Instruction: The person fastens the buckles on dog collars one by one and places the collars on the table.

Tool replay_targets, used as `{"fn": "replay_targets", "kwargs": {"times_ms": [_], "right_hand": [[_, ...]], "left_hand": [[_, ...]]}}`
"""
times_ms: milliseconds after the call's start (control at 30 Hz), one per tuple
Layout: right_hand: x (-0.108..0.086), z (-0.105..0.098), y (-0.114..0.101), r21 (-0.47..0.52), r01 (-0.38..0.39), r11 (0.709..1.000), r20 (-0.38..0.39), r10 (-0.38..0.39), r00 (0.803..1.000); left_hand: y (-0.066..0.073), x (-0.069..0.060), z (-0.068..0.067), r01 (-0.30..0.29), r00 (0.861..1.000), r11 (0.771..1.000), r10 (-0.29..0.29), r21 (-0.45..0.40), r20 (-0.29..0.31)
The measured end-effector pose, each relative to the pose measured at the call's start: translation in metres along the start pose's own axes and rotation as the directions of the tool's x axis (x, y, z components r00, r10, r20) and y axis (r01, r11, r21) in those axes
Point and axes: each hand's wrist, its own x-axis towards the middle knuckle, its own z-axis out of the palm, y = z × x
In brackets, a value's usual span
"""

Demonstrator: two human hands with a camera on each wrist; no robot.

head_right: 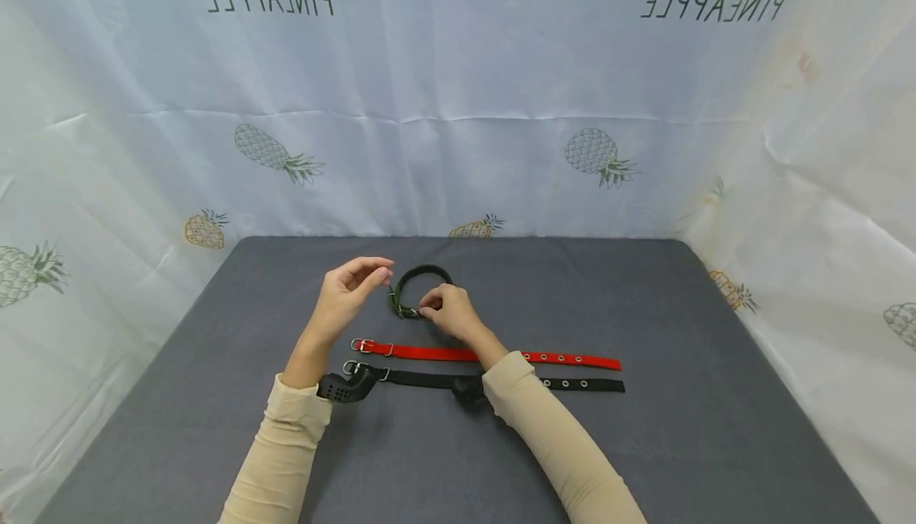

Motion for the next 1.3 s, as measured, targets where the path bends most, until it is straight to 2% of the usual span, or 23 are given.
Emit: {"fn": "replay_targets", "kwargs": {"times_ms": [200,367,500,733,1100,1300], "right_hand": [[-0.019,-0.024,0.006,0.039,0.046,0.998,0.023,-0.047,0.999],[-0.034,-0.047,0.015,0.083,0.039,0.996,0.063,-0.045,0.997],[-0.048,-0.063,0.026,0.098,0.035,0.995,0.085,-0.043,0.995],[-0.076,-0.087,0.050,0.125,-0.022,0.992,0.099,0.009,0.995],[-0.108,-0.128,0.084,0.054,-0.058,0.997,0.044,0.056,0.997],[-0.117,-0.146,0.100,0.003,-0.074,0.997,0.057,0.074,0.996]], "left_hand": [[-0.006,0.001,-0.003,0.036,0.999,0.999,-0.037,0.029,0.020],[-0.011,0.000,-0.007,0.090,0.995,0.993,-0.093,0.074,0.045],[-0.015,-0.003,-0.013,0.110,0.990,0.985,-0.120,0.132,0.074],[-0.023,-0.012,-0.023,0.188,0.969,0.951,-0.220,0.244,0.113],[-0.041,-0.025,-0.036,0.201,0.943,0.909,-0.280,0.366,0.177],[-0.051,-0.030,-0.040,0.198,0.916,0.876,-0.325,0.440,0.235]]}}
